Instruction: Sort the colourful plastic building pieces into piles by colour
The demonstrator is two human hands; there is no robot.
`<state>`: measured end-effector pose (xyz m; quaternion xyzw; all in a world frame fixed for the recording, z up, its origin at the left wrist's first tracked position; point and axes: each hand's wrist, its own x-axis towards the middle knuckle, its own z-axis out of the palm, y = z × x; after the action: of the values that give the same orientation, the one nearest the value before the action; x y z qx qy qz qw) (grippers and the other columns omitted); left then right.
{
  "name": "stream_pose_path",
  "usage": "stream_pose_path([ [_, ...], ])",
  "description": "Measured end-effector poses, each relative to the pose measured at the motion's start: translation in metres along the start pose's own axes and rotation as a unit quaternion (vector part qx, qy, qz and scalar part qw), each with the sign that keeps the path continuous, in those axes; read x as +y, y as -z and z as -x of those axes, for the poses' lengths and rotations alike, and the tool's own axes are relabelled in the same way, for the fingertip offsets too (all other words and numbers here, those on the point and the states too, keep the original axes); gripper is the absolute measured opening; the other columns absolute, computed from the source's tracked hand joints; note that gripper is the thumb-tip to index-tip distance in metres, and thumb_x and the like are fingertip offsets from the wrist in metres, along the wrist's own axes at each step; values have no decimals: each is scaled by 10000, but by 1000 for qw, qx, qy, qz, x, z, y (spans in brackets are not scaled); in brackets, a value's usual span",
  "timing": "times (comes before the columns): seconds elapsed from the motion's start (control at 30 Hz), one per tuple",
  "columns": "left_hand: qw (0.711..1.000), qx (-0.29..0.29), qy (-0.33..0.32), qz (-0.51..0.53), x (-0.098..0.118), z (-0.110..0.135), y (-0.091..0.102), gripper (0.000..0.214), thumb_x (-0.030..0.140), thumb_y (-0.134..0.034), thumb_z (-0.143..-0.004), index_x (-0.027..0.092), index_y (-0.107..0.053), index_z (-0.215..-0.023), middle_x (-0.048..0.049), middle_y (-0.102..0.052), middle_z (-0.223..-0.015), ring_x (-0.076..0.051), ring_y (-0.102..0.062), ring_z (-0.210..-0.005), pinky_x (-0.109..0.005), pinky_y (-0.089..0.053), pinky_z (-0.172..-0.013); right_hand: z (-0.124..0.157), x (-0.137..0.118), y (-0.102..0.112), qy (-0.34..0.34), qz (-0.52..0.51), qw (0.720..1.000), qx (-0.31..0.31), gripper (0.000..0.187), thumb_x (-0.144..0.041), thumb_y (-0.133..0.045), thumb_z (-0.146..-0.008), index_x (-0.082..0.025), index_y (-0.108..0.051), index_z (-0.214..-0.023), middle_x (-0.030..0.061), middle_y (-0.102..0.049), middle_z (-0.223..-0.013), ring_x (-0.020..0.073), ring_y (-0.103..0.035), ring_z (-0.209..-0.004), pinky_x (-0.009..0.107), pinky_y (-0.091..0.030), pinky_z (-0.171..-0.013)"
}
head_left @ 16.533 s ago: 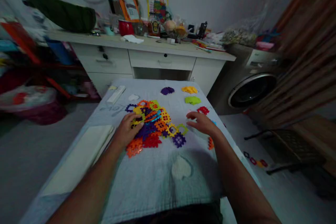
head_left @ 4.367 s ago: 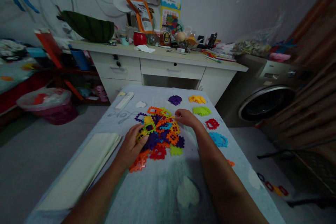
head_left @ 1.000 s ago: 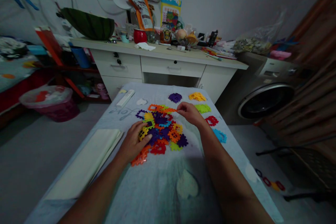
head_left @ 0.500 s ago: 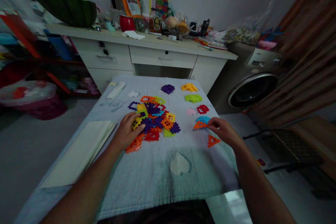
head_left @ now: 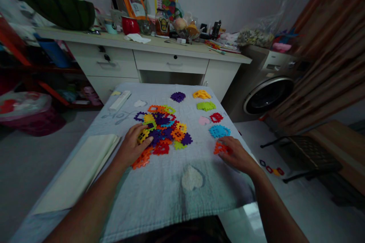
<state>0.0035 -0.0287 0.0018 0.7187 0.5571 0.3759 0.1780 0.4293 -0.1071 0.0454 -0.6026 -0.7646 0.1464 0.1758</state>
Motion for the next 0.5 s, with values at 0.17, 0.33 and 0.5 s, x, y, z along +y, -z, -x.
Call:
stream_pose_path([
  [0.17, 1000, -1, 3, -4, -5, 0, -2, 522, 559, -546, -839, 215, -576, -1231, -102, -484, -1353, -292, -473, -1290, -479, -349, -1137, -2, -17, -13, -47, 48, 998, -18, 377, -384, -592, -867, -230, -630, -1209, 107, -590, -1227, 281, -526, -1129, 460, -403, -997],
  [0.33, 1000, 1, -5, -7, -5, -1, -2, 522, 570, -546, -838, 217, -574, -1221, -96, -498, -1333, -288, -488, -1272, -472, -366, -1127, -1, -21, -5, -22, 49, 998, -41, 223, -309, -590, -862, -234, -666, -1058, 91, -609, -1158, 254, -545, -1078, 432, -418, -970],
  [0.5, 1000, 0, -6, -8, -4, -1, -2, 526, 572, -543, -836, 213, -575, -1219, -100, -509, -1326, -292, -495, -1264, -479, -383, -1113, -8, -18, 13, 29, 7, 998, -51, 222, -309, -607, -851, -238, -658, -1055, 82, -616, -1164, 240, -559, -1094, 422, -418, -1003],
])
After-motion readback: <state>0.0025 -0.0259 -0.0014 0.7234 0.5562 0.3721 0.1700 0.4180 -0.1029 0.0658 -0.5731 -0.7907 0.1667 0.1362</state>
